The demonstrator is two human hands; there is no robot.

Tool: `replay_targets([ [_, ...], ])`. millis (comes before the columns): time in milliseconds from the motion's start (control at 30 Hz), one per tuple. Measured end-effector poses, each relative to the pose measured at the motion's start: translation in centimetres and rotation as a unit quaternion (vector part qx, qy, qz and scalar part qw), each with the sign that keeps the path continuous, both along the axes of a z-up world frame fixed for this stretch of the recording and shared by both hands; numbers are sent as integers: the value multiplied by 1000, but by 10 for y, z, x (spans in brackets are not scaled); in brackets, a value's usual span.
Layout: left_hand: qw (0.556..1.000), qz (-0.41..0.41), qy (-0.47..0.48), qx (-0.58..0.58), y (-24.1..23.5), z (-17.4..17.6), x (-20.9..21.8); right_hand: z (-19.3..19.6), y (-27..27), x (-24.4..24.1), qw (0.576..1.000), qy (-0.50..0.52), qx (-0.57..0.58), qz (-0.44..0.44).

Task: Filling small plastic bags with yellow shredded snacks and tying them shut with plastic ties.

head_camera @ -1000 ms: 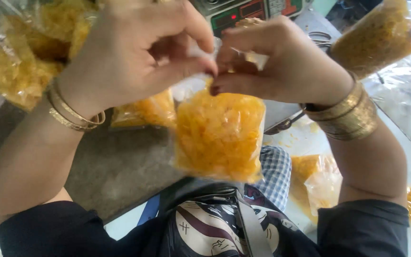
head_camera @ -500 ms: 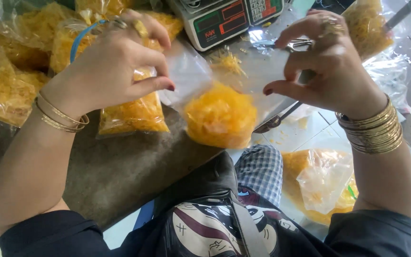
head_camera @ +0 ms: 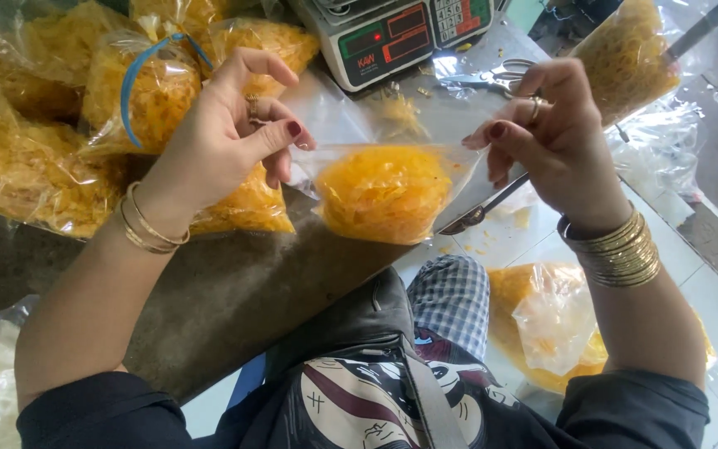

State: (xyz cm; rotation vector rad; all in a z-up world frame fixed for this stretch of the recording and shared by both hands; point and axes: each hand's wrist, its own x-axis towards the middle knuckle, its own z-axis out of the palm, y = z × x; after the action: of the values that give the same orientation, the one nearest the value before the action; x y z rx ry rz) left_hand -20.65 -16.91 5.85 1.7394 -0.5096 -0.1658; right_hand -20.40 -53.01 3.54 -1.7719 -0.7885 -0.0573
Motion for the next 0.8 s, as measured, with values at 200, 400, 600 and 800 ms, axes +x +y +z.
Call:
replay_targets([
  [200, 993, 0, 4, 117, -9, 4, -6, 3, 2, -8, 999, 31, -40, -8],
  [400, 969, 17, -139, 204, -16, -4, -8, 1, 1, -10, 989, -55, -135, -2],
  [600, 906, 49, -314, 279, -14, 10, -18, 13, -5, -12, 951, -225, -202, -59],
  [800, 897, 67, -342, 273, -6, 8, -26, 21, -4, -20, 938, -289, -183, -50],
])
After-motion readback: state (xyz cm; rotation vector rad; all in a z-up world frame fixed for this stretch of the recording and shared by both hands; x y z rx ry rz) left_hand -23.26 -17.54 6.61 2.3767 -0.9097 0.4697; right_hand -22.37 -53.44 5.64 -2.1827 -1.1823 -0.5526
